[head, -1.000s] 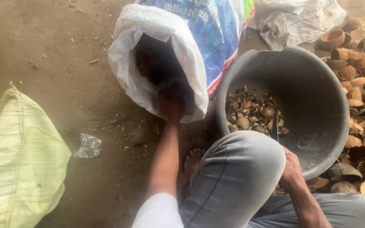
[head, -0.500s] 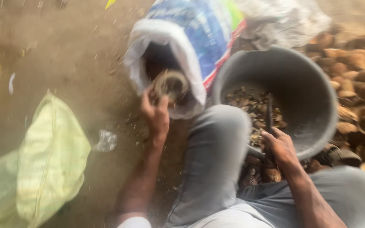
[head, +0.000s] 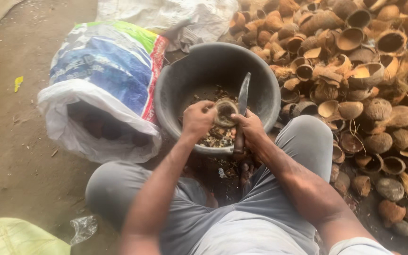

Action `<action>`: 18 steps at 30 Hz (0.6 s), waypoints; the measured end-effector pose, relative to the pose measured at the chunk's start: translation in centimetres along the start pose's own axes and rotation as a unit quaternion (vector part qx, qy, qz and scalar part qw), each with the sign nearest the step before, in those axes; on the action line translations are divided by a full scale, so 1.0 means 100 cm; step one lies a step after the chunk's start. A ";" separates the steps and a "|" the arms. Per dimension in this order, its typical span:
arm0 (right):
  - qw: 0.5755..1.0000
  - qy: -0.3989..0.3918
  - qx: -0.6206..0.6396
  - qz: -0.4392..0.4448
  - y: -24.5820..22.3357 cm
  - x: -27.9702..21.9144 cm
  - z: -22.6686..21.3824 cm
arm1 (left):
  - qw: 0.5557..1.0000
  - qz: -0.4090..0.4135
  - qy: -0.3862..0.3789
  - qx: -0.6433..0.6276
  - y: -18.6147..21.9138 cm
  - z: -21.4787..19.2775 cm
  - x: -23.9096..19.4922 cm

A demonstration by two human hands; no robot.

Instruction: The person sits on the ground and uses a knife to peel the husk off coconut halves. They hold the coconut in one hand and scrape the husk away with the knife, dropping the debris into a bucket. The person repeatedly picks up new coconut halves from a nearby sack and continues the peeling process.

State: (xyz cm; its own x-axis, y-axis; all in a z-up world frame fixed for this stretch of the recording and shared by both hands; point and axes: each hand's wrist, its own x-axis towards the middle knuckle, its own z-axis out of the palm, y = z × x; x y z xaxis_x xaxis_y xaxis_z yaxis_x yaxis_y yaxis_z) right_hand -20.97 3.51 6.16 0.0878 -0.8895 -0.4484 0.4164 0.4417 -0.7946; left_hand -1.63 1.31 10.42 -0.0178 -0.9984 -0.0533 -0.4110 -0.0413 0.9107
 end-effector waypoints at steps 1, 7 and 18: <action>0.999 0.031 -0.001 0.022 0.000 0.001 -0.002 | 0.992 -0.069 0.006 -0.101 -0.011 0.007 -0.001; 0.995 0.034 -0.015 0.088 0.005 -0.002 0.025 | 0.835 -0.141 -0.012 -0.531 -0.058 0.043 -0.006; 0.756 -0.081 -0.577 -0.297 -0.015 -0.039 0.010 | 0.701 -0.082 0.057 -0.707 -0.098 0.020 0.023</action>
State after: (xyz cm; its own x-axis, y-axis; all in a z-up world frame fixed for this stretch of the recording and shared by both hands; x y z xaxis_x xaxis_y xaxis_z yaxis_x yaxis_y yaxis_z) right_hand -21.01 6.17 9.49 0.3443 -0.9325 0.1091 -0.6338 -0.3166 -0.7057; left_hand 0.50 -0.47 0.53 0.0295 -0.9692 -0.2444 0.9151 -0.0722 0.3968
